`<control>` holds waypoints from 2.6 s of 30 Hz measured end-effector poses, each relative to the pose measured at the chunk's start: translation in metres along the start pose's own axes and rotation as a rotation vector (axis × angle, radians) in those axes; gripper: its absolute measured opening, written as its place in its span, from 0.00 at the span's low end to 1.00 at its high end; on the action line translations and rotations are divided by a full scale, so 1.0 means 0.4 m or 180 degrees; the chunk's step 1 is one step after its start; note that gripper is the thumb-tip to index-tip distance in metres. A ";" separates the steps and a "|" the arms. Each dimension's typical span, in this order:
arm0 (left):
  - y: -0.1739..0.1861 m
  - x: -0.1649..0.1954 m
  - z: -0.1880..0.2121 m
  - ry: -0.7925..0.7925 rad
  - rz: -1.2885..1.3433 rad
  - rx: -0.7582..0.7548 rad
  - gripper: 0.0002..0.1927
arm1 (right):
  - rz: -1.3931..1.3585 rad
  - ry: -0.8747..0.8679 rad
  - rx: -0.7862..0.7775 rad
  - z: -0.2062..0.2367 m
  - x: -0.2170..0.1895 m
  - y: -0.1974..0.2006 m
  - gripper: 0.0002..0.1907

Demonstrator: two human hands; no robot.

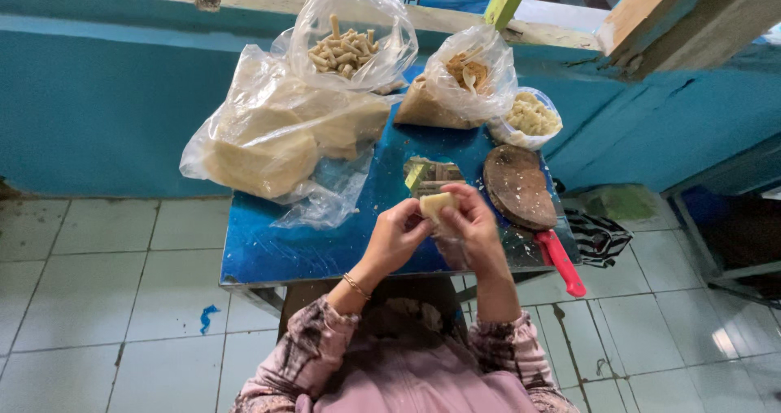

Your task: The person sits at a small blue table and folds thin square dough sheets one at a time, pleating and pressing them into zigzag folded shapes and setting the folded pieces on the table. Earlier they handle a small blue plastic bag and pieces of dough from bags on the table.

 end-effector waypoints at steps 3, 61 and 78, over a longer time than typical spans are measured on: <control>0.013 0.030 0.013 -0.0643 -0.1636 0.0341 0.17 | 0.0435 0.0407 0.0527 -0.063 -0.013 0.054 0.20; 0.021 -0.034 -0.103 -0.2088 -0.2507 -0.1342 0.08 | 0.1382 0.0550 0.0295 0.045 0.033 0.060 0.09; 0.116 -0.030 -0.099 -0.1135 -0.2077 -0.0285 0.13 | 0.3133 0.2137 -0.1564 -0.130 -0.043 -0.094 0.07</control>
Point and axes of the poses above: each hand's wrist, its own z-axis away from the middle knuckle, its own y-axis out of the back of the hand, x = y × z, the point moved 2 cm from there along -z, towards the middle knuckle, and after that the axes turned 5 degrees about x, right-handed, at the moved point
